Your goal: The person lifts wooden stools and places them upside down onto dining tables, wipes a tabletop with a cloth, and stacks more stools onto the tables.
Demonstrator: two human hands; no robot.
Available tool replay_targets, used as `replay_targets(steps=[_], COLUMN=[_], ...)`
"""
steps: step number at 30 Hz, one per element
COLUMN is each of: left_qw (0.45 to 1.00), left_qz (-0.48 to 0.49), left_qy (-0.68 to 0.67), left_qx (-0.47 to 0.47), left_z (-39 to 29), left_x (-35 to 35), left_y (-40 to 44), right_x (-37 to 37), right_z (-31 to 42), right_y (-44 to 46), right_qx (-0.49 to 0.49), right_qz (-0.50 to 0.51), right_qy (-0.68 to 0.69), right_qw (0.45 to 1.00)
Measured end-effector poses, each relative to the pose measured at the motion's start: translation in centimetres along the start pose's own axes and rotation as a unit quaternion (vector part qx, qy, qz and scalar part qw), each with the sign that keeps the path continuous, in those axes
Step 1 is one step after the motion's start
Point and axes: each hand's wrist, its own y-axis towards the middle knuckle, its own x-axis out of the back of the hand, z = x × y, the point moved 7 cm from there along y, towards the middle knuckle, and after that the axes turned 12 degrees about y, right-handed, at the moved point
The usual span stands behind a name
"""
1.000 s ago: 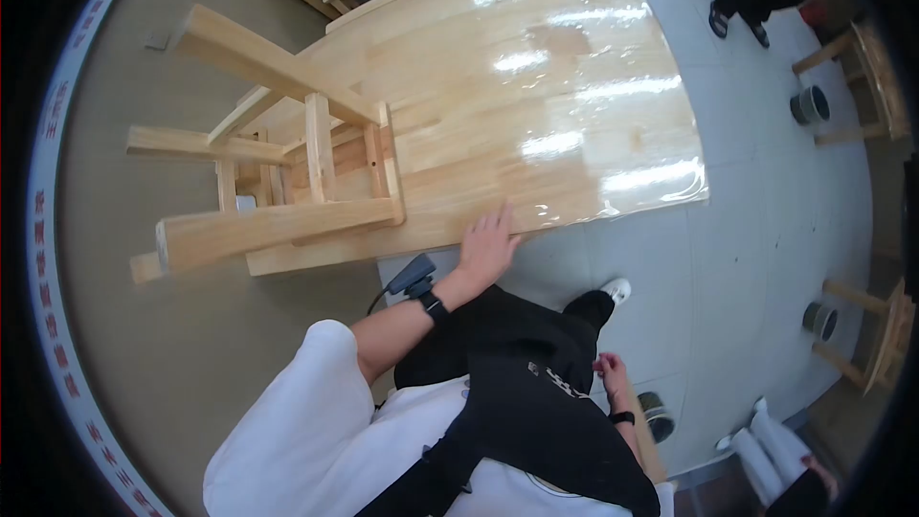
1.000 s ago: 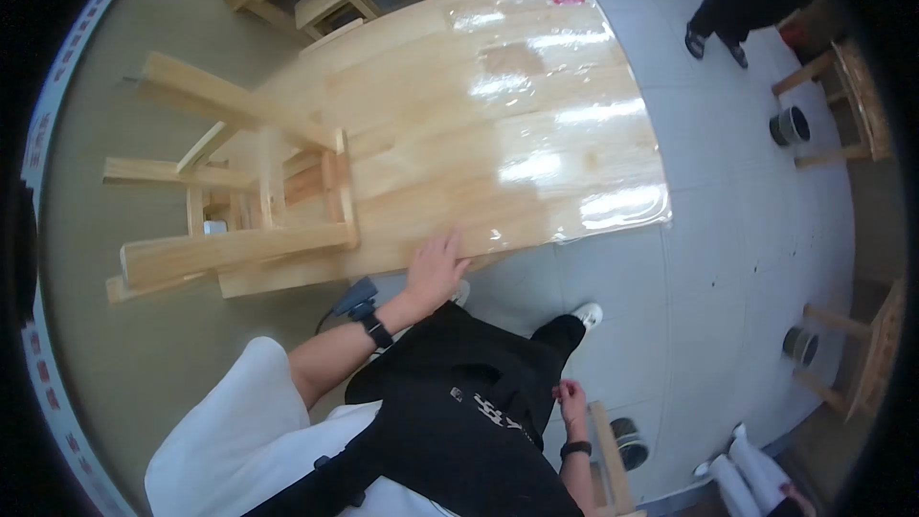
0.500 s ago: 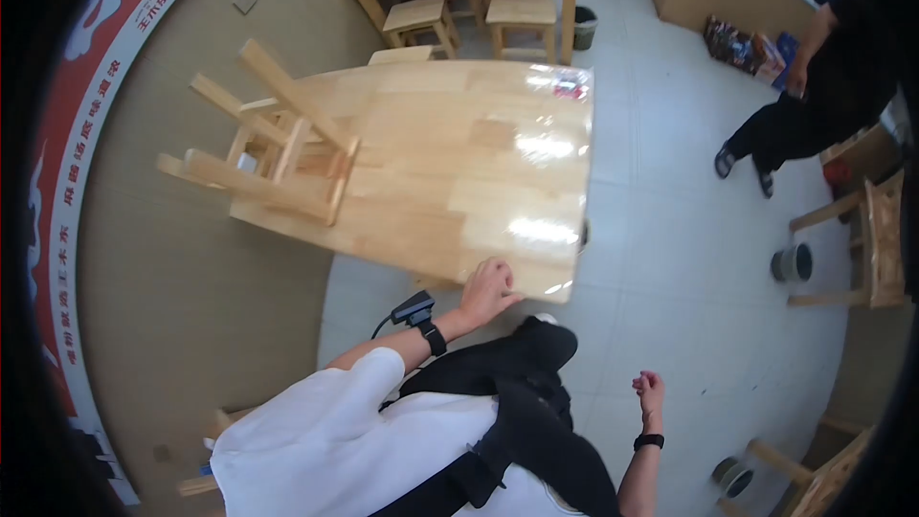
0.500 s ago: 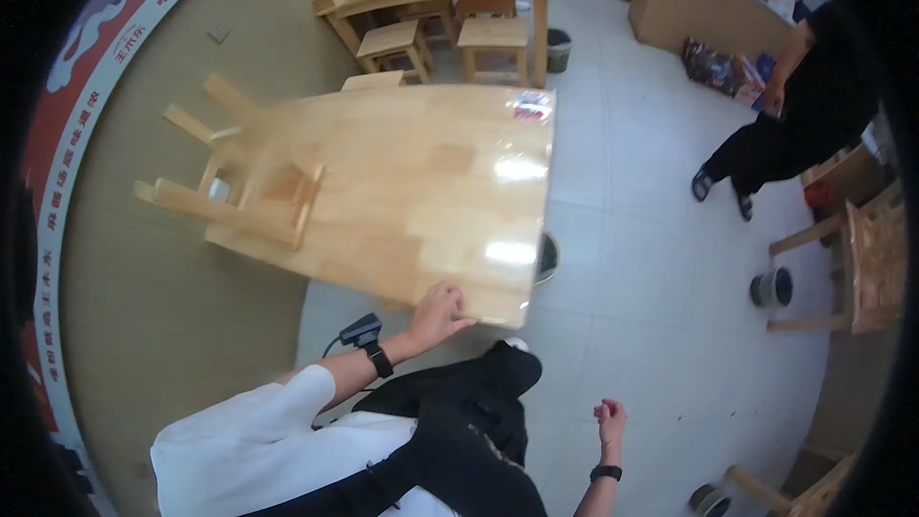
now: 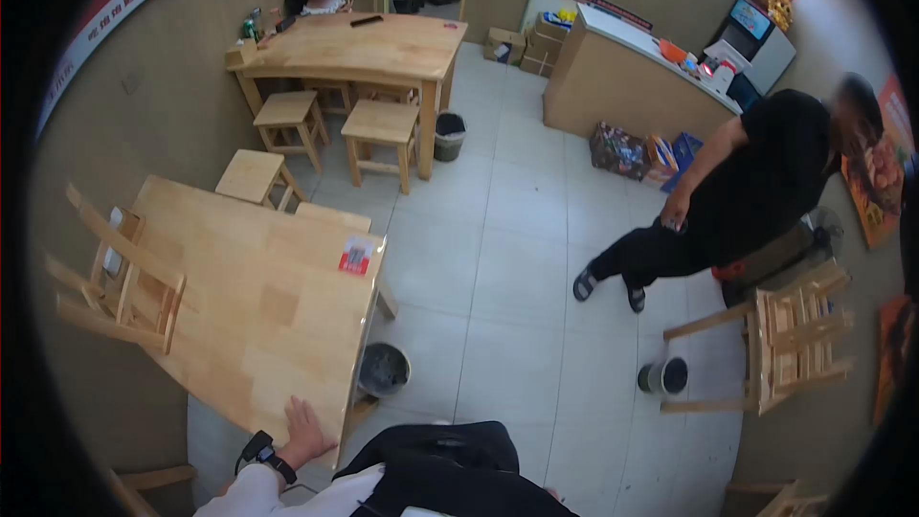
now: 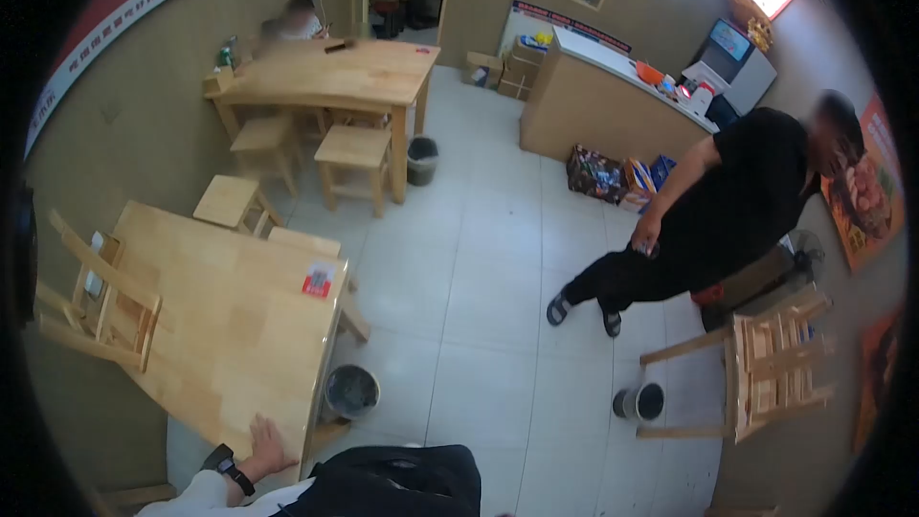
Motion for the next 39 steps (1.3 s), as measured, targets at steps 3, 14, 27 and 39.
replay_targets(steps=[3, 14, 27, 39], left_qw=[0.977, 0.865, 0.765, 0.788], left_qz=[0.161, -0.005, -0.120, -0.044], left_qy=[0.047, -0.419, -0.628, -0.578], left_qx=[0.133, -0.277, 0.076, -0.206], left_z=[-2.8, -40.5, -39.0, -59.5], left_x=[1.1, 37.1, 45.3, 82.2], left_y=[6.3, 27.9, 60.4, 92.0], right_x=[2.5, 22.2, 52.3, 87.3], right_z=[3.1, 33.2, 102.7, 121.9], right_y=[6.0, 42.6, 63.4, 95.5], right_qx=[-0.047, 0.157, 0.562, 0.470], right_qz=[0.012, 0.065, 0.036, -0.250], right_qy=[0.055, 0.078, 0.149, 0.044], right_qw=[0.997, 0.982, 0.813, 0.846])
